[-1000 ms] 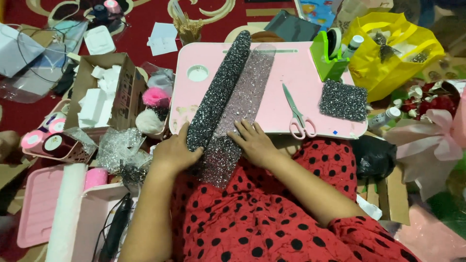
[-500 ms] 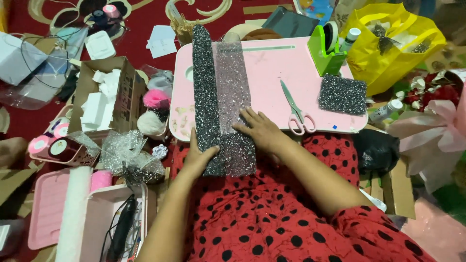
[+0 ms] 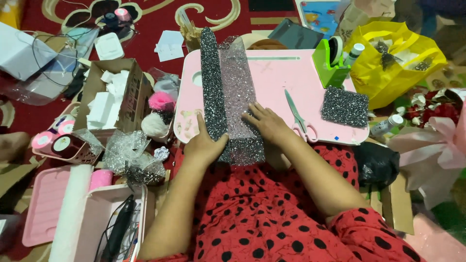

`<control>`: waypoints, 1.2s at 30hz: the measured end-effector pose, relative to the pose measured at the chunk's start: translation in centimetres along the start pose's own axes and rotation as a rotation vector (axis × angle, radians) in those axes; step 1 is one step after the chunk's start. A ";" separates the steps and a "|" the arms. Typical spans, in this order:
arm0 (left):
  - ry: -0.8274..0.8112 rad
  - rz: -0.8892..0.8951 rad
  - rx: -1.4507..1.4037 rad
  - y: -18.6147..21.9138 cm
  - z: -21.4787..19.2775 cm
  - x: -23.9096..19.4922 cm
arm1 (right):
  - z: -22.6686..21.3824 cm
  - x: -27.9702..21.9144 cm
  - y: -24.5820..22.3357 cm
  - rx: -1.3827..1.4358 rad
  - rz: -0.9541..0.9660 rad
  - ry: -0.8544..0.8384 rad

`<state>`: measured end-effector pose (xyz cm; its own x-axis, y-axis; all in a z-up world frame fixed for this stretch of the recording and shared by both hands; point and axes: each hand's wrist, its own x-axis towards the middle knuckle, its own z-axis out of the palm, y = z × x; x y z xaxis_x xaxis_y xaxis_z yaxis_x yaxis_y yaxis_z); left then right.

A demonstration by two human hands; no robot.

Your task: Trimming and cutting decorative glitter mesh using scissors on a lap desk.

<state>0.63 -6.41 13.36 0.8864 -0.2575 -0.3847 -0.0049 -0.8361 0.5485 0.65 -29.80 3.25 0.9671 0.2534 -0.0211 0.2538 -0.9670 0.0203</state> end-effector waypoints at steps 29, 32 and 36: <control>0.861 0.875 0.694 -3.2 14.2 1.3 | 1.1 -0.3 1.9 0.005 -0.041 -0.014; 0.939 0.940 0.636 -3.7 15.1 2.4 | 0.3 0.2 2.8 0.099 -0.015 -0.120; 0.955 1.003 0.587 -4.3 15.7 3.4 | 0.6 2.6 4.3 0.438 0.044 0.172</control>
<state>-3.64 -11.32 -1.99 0.3611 -0.6143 0.7016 -0.7500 -0.6384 -0.1730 4.22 -33.28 2.67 0.9746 0.1770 0.1372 0.2184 -0.8869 -0.4071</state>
